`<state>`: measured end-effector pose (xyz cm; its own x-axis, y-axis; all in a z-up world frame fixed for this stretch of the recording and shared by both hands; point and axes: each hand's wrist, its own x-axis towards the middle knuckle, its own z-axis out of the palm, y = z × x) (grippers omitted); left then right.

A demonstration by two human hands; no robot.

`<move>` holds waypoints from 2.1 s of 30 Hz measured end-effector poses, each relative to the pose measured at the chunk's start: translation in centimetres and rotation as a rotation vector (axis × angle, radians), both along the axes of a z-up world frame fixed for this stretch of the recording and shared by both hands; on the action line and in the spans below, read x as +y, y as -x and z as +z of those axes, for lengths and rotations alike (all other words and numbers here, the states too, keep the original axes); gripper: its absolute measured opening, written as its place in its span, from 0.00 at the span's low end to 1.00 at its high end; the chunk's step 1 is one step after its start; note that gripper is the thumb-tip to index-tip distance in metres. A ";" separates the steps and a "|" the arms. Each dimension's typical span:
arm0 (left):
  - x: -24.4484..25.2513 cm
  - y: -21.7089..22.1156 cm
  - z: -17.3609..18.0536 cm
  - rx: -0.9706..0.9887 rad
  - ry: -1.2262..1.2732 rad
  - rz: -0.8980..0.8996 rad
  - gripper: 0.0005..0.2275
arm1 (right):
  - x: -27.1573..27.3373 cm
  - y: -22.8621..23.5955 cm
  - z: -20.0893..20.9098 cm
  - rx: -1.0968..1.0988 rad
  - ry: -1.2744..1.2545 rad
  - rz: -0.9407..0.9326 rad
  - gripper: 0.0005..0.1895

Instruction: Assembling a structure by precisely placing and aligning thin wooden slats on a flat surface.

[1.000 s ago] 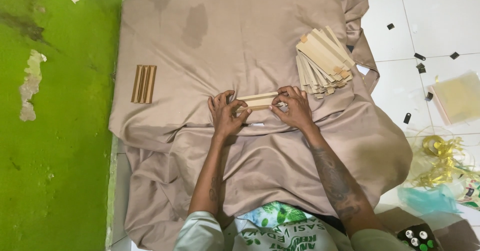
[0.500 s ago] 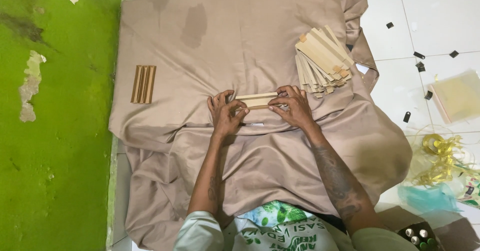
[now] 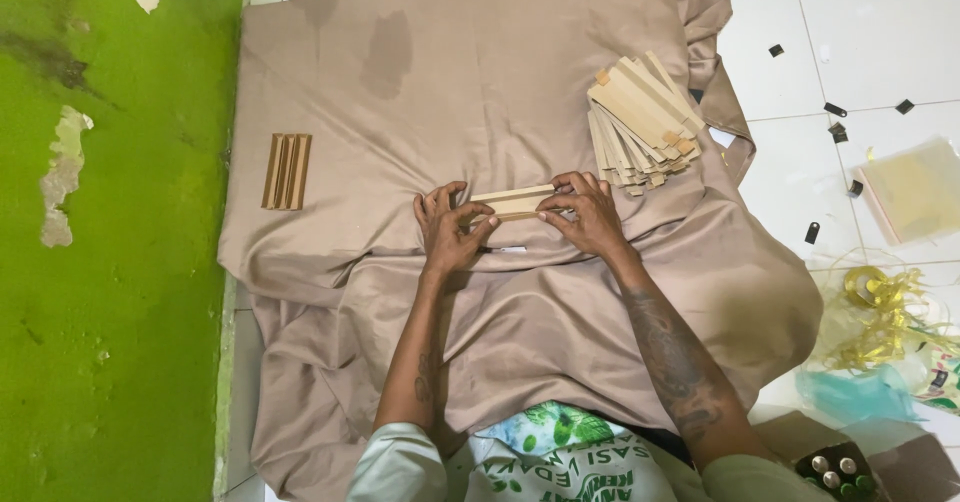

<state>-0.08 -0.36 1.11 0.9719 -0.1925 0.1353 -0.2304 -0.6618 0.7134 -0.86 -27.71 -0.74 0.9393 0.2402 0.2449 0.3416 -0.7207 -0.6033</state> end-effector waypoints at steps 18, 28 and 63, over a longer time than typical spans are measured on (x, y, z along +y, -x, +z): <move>-4.2 -1.6 -3.2 -0.401 -0.296 -0.160 0.05 | 0.3 -0.3 0.5 0.045 -0.020 -0.050 0.08; -4.9 -3.0 -4.3 -0.505 -0.219 -0.207 0.07 | 0.5 -0.3 -0.2 0.005 -0.027 -0.099 0.07; -5.5 -2.2 -2.5 -0.382 -0.009 -0.115 0.09 | 0.9 0.1 -1.8 -0.310 -0.056 -0.191 0.06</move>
<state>2.08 -5.83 -1.41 0.8241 -0.3003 0.4804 -0.5510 -0.6217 0.5566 -0.94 -26.81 -2.49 0.8451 0.0458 0.5327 0.3768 -0.7578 -0.5326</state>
